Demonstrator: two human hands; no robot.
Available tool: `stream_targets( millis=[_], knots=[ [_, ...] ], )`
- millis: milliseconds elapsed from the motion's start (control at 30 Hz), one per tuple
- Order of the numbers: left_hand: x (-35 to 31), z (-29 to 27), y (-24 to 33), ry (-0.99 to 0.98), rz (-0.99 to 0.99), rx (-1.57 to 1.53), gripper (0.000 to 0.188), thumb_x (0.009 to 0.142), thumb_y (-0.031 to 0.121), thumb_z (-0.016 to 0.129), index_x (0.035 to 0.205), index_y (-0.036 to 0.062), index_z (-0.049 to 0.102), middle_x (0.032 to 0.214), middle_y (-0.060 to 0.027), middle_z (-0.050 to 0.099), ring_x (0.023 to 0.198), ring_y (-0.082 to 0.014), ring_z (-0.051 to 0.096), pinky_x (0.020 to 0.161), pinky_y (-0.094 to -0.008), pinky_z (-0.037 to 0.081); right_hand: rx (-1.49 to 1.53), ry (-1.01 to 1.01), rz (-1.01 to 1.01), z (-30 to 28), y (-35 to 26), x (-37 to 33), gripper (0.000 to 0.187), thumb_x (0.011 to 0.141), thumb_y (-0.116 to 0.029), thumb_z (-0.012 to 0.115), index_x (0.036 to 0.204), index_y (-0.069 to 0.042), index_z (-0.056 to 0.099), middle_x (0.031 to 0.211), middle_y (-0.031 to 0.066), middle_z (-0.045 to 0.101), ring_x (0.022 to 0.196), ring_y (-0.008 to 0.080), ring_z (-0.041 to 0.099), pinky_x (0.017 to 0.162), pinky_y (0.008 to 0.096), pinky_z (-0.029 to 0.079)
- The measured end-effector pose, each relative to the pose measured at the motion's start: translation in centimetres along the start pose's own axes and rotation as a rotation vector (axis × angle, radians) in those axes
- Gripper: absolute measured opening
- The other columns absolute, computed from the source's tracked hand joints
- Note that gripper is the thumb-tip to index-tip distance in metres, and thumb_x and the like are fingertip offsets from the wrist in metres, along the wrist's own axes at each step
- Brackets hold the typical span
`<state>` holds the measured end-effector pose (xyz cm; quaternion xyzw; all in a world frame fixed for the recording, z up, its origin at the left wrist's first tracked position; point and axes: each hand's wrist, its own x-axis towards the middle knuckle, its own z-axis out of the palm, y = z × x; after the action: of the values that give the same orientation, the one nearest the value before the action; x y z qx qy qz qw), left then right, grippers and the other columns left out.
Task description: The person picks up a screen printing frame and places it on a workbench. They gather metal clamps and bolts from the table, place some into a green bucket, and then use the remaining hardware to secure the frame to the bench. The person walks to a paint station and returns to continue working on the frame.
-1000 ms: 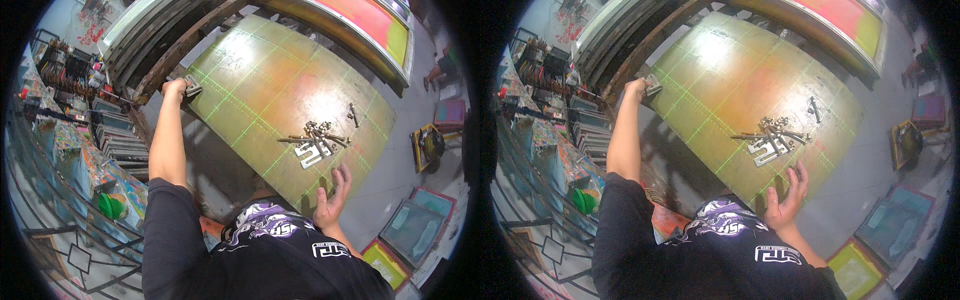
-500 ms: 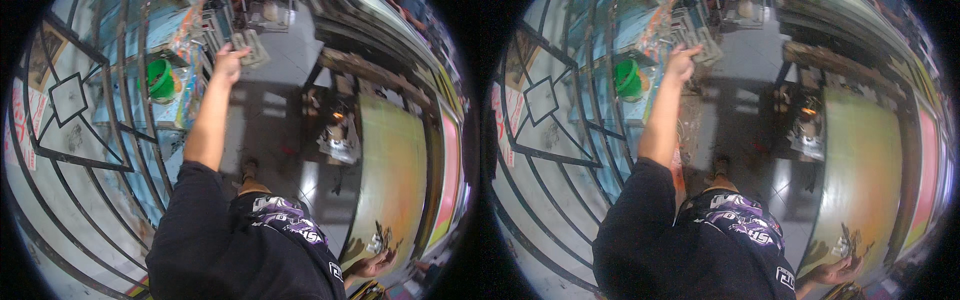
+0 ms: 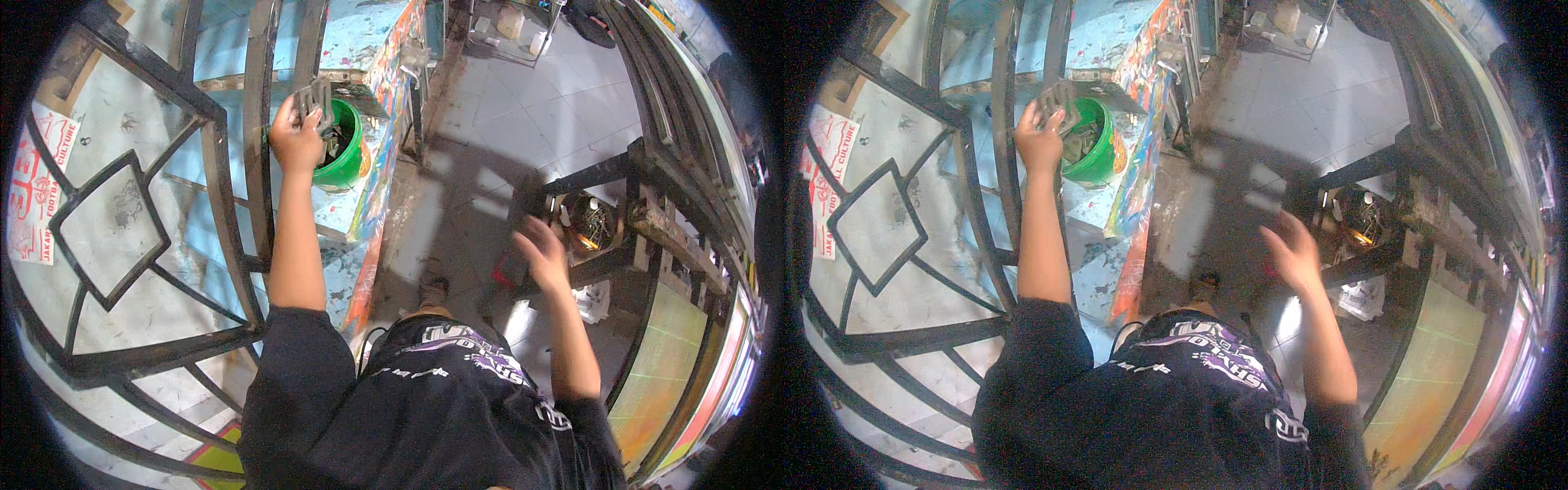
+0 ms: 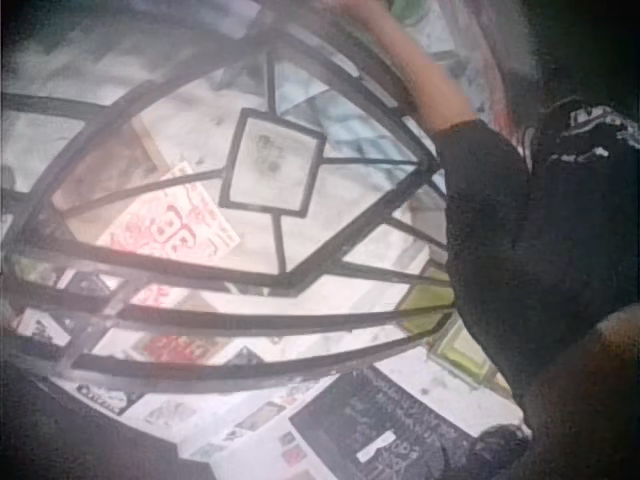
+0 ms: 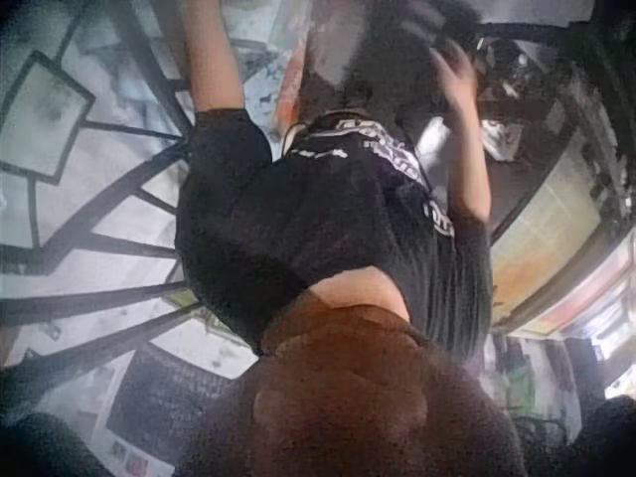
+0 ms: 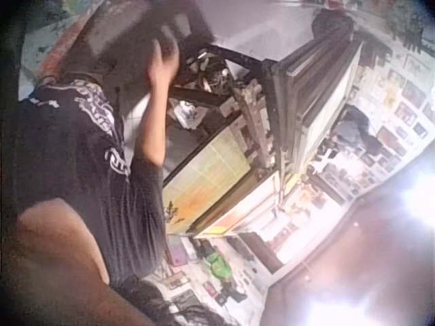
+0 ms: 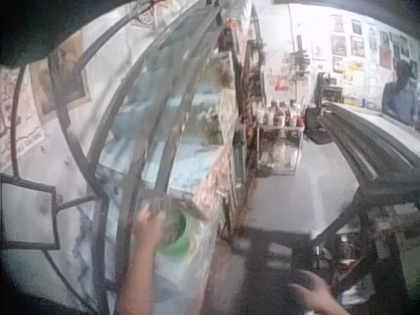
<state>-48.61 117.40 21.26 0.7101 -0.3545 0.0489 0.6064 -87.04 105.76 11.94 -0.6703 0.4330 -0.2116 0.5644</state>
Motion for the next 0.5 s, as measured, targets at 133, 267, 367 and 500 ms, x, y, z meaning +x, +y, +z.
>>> stream_targets(
  millis=[133, 267, 367, 500],
  knots=[
    [-2.8, 0.7, 0.0, 0.060, 0.049, 0.085, 0.037, 0.077, -0.002, 0.060, 0.112, -0.0077, 0.049, 0.099, -0.0129, 0.062, 0.087, -0.0158, 0.060, 0.076, -0.0266, 0.047, 0.335, -0.475, 0.293, 13.7, -10.6, 10.9, 0.093, 0.071, -0.047, 0.068, 0.138, -0.007, 0.019, 0.125, 0.0183, 0.044, 0.106, 0.0296, 0.048, 0.085, 0.0498, 0.039],
    [-5.0, 0.7, 2.3, 0.253, -0.058, -0.291, 0.032, 0.077, -0.002, 0.061, 0.107, -0.0074, 0.052, 0.099, -0.0114, 0.061, 0.087, -0.0159, 0.058, 0.079, -0.0278, 0.045, 0.290, -0.637, 0.393, 24.9, -13.8, 16.5, 0.058, 0.076, -0.032, 0.063, 0.123, -0.004, 0.044, 0.125, 0.0179, 0.045, 0.102, 0.0365, 0.054, 0.073, 0.0523, 0.049],
    [-6.2, -2.0, 2.5, 0.262, -0.021, -0.205, 0.027, 0.076, -0.002, 0.063, 0.102, -0.0058, 0.054, 0.098, -0.0108, 0.061, 0.089, -0.0155, 0.057, 0.079, -0.0275, 0.045, 0.480, -0.492, 0.399, 27.8, -12.7, 15.9, 0.044, 0.078, -0.014, 0.055, 0.119, -0.003, 0.043, 0.108, 0.0179, 0.056, 0.089, 0.0353, 0.060, 0.065, 0.0502, 0.053],
    [-6.9, -4.2, 3.6, 0.345, -0.035, -0.312, 0.028, 0.074, -0.001, 0.067, 0.100, -0.0048, 0.055, 0.099, -0.0112, 0.060, 0.089, -0.0159, 0.057, 0.078, -0.0265, 0.045, 0.650, -0.235, 0.412, 27.8, -11.2, 14.3, 0.036, 0.077, 0.002, 0.045, 0.113, -0.004, 0.048, 0.099, 0.0154, 0.059, 0.078, 0.0318, 0.063, 0.056, 0.0445, 0.055]
  ],
)
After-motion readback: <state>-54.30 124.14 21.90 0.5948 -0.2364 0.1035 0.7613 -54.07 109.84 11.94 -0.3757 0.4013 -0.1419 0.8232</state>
